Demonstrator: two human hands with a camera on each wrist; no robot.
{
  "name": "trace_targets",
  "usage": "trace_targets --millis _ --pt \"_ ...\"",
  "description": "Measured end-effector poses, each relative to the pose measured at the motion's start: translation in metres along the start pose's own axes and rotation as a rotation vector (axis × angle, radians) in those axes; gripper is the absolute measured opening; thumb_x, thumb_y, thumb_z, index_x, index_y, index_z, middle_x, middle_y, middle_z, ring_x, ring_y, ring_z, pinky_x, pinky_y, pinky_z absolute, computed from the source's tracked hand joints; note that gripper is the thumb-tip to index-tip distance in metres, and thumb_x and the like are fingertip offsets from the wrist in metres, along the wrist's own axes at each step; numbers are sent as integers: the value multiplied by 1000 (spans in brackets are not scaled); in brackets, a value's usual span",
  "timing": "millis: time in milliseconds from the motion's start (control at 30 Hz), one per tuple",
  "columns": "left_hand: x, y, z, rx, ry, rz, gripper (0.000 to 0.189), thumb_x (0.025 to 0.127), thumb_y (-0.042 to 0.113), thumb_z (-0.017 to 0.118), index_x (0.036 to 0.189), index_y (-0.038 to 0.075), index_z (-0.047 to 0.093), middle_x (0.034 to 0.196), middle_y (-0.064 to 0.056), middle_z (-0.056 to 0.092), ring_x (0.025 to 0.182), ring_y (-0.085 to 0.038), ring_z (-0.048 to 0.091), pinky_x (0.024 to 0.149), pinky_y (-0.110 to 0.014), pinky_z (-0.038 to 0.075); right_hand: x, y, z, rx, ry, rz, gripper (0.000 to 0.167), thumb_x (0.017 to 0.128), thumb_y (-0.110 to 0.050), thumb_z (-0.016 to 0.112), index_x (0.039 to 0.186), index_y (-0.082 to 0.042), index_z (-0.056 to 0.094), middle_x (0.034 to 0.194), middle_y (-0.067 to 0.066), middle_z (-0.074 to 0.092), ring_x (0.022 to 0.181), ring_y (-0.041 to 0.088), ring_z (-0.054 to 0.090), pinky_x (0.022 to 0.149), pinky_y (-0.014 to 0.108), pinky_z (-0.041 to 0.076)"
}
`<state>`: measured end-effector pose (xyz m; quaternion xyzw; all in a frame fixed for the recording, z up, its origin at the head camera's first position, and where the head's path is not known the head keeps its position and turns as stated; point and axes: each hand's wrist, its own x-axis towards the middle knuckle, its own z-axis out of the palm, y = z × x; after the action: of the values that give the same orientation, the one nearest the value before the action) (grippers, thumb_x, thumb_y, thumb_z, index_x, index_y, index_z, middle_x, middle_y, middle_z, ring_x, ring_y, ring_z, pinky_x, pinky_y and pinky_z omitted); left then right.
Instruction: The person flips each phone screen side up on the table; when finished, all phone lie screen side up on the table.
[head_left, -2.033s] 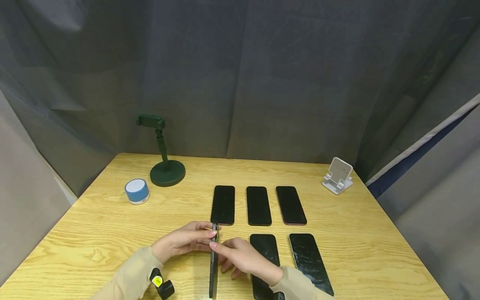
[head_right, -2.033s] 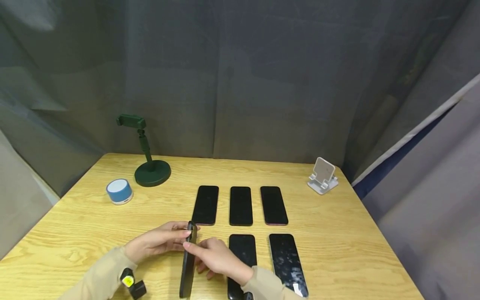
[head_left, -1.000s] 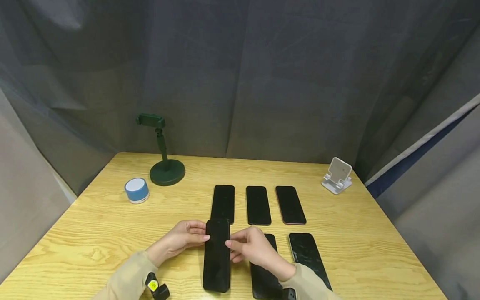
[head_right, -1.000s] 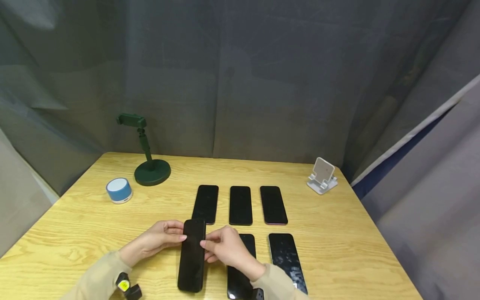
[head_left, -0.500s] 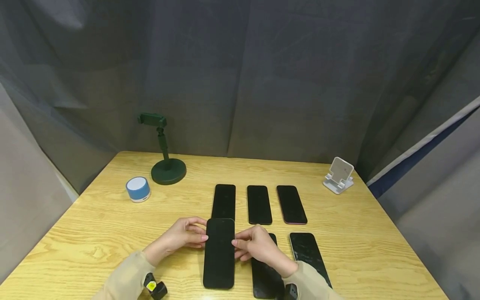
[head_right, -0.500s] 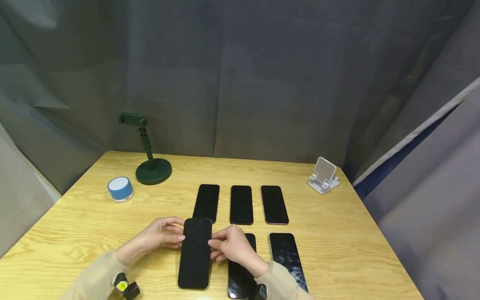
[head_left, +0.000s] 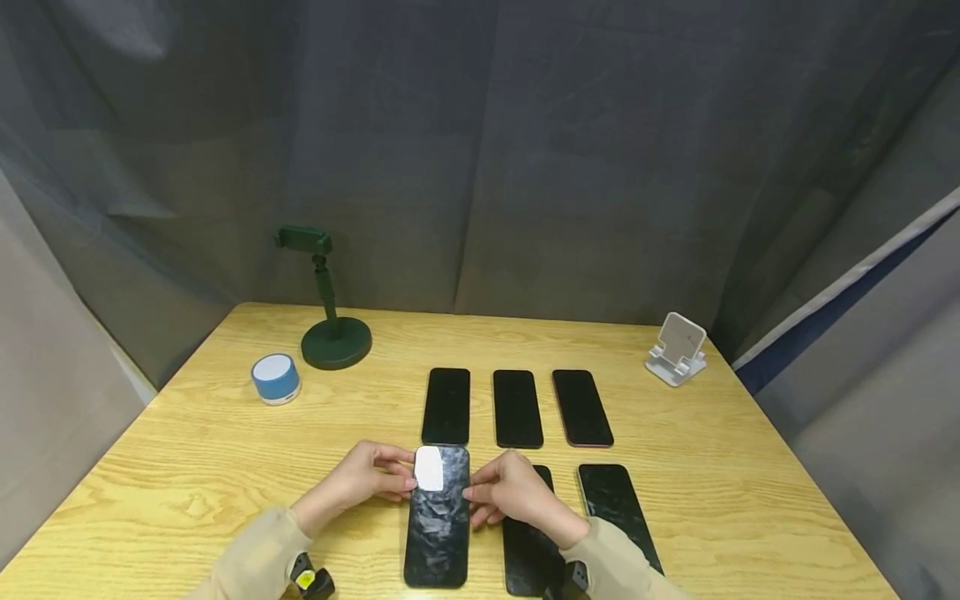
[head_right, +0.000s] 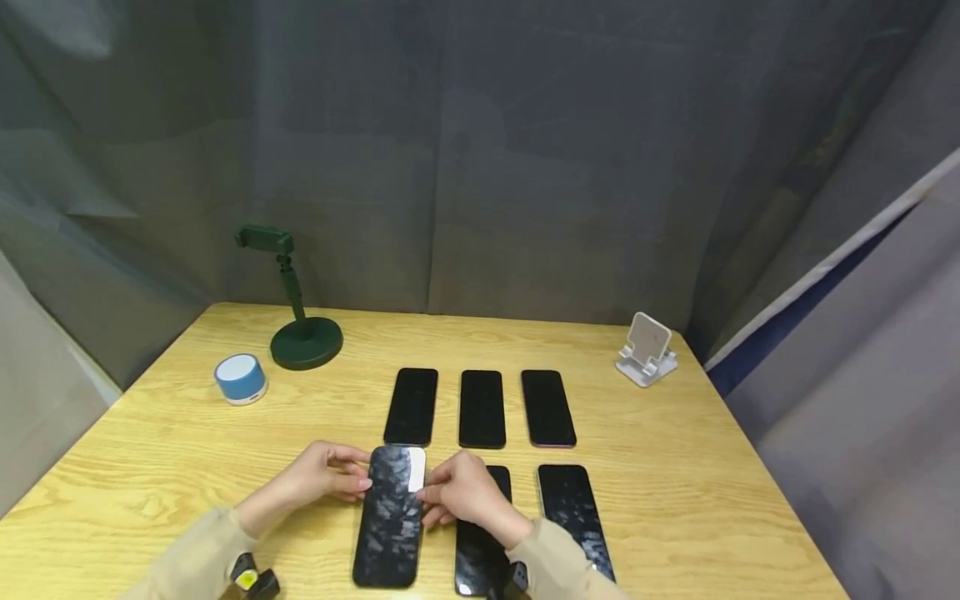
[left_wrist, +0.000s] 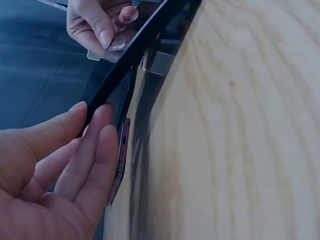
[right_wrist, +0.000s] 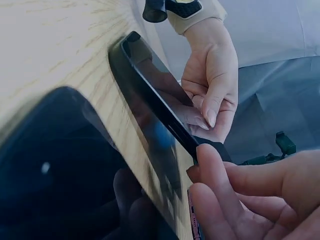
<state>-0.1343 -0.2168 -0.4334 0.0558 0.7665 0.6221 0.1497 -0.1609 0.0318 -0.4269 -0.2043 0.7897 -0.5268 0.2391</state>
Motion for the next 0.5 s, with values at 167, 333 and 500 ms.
trace_targets --millis 167,333,500 --pt "-1 -1 1 35 -24 -33 45 84 2 71 122 -17 55 90 -22 71 74 -18 71 67 -34 60 3 1 3 -11 -14 15 41 86 -3 68 119 18 56 68 16 71 56 24 69 50 29 56" --pt "-2 -3 2 69 -31 -64 38 85 -2 68 118 -18 58 91 -24 71 74 -20 71 66 -34 60 7 3 8 -17 -27 48 53 85 4 63 133 17 43 66 14 70 55 25 68 51 29 56" --pt "-1 -6 3 108 3 -71 36 85 -5 67 116 -20 57 91 -24 71 73 -19 71 66 -34 60 10 4 11 -43 -9 53 56 84 7 61 135 15 41 65 13 69 54 23 67 51 28 56"
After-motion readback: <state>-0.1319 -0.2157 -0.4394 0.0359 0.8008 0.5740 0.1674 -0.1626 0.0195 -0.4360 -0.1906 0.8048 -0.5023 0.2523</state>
